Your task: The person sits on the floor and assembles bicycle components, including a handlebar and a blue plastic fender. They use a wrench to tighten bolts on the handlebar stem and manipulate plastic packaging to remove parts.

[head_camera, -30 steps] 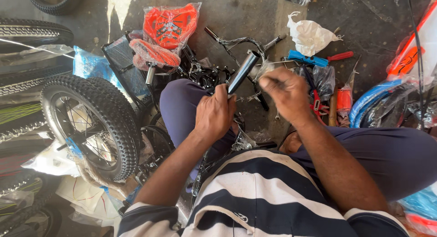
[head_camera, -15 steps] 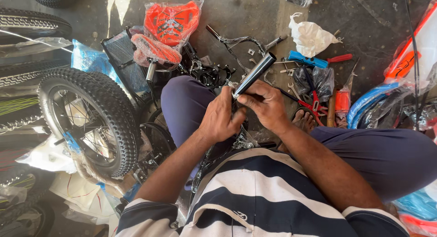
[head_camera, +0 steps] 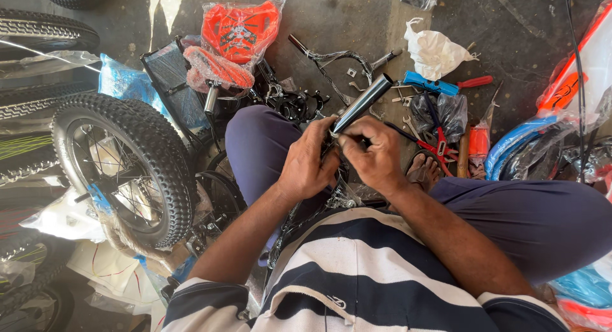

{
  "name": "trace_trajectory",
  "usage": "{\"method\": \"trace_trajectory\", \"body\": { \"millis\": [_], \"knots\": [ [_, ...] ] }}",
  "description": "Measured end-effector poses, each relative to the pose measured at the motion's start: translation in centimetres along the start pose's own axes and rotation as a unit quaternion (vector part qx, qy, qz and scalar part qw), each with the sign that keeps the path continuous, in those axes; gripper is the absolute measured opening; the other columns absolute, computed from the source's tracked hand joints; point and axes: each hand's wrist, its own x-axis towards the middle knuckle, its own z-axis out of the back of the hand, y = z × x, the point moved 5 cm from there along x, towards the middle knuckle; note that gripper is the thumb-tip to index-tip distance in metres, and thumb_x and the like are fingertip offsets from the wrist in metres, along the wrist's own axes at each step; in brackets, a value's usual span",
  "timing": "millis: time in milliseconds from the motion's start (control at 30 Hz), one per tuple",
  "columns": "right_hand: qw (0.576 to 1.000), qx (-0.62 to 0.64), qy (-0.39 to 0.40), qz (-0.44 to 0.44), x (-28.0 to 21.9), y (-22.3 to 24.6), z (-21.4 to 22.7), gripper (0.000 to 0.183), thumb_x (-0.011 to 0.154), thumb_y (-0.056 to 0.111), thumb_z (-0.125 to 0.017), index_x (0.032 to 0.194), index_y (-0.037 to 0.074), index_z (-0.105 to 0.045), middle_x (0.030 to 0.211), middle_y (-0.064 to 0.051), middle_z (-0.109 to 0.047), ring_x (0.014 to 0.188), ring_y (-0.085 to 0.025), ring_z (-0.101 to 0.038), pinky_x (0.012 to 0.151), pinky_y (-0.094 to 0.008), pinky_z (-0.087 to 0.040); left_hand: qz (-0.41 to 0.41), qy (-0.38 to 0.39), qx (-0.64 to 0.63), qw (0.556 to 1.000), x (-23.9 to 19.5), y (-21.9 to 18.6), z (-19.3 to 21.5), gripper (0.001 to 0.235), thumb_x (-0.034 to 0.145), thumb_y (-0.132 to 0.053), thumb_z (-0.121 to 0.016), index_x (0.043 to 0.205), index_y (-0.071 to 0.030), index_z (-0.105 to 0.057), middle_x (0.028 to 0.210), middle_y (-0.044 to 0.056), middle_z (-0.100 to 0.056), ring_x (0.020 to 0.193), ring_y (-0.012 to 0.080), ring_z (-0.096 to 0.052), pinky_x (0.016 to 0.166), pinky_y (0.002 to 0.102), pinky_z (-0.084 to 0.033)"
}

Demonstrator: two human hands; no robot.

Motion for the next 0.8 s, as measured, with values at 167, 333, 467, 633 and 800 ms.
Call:
{"method": "trace_trajectory", "body": {
  "millis": [167, 333, 467, 633, 800],
  "knots": [
    [0.989, 0.049, 0.044, -0.132, -0.5, -1.7, -0.6, 0.006, 0.091, 0.004, -0.071, 0.096, 0.001, -0.072, 0.085, -0.004, -0.070, 0.074, -0.009, -0.062, 0.064, -0.026, -0.050, -0.135, -0.060, 0.024, 0.989, 0.3, -0.6, 0.9, 0.039, 0.098, -0.013, -0.061, 0.133, 0.001, -0.054, 0.131, 0.023, -0.057, 0.125, 0.0344, -0.059, 0.102, 0.047, -0.052],
    [0.981, -0.006, 0.102, -0.165, 0.2, -1.9, -0.4, 0.007, 0.089, 0.005, -0.073, 0.095, 0.003, -0.074, 0.081, -0.005, -0.069, 0.070, -0.011, -0.059, 0.062, -0.028, -0.047, -0.023, -0.019, 0.084, 0.996, 2.4, 1.3, -0.4, 0.039, 0.110, -0.036, -0.049, 0.122, -0.001, -0.061, 0.106, 0.015, -0.062, 0.105, 0.0327, -0.060, 0.095, 0.044, -0.049],
    [0.974, 0.005, 0.139, -0.176, 0.2, -5.4, 2.1, 0.015, 0.091, 0.014, -0.071, 0.104, 0.007, -0.077, 0.094, -0.005, -0.076, 0.084, -0.012, -0.070, 0.076, -0.028, -0.056, -0.034, -0.034, 0.108, 0.993, 1.2, 1.7, -0.8, 0.044, 0.111, -0.038, -0.045, 0.126, 0.000, -0.059, 0.107, 0.016, -0.062, 0.105, 0.0337, -0.060, 0.094, 0.044, -0.048],
    [0.951, -0.200, 0.148, -0.186, -2.5, -16.3, 4.0, 0.027, 0.090, 0.016, -0.064, 0.114, 0.009, -0.074, 0.108, -0.011, -0.076, 0.096, -0.025, -0.073, 0.086, -0.039, -0.056, -0.010, -0.029, 0.080, 0.996, 0.6, 2.2, -1.2, 0.048, 0.113, -0.038, -0.042, 0.135, 0.002, -0.054, 0.109, 0.017, -0.065, 0.106, 0.0347, -0.064, 0.092, 0.045, -0.049],
    [0.855, -0.387, 0.200, -0.282, -6.8, -21.5, 2.7, 0.022, 0.094, 0.019, -0.066, 0.113, 0.017, -0.078, 0.107, -0.014, -0.077, 0.096, -0.035, -0.071, 0.085, -0.048, -0.056, 0.061, -0.010, 0.024, 0.998, 0.4, 3.1, -1.0, 0.044, 0.109, -0.038, -0.044, 0.133, -0.002, -0.054, 0.097, 0.014, -0.073, 0.085, 0.0319, -0.071, 0.077, 0.041, -0.053]
  ]
}}
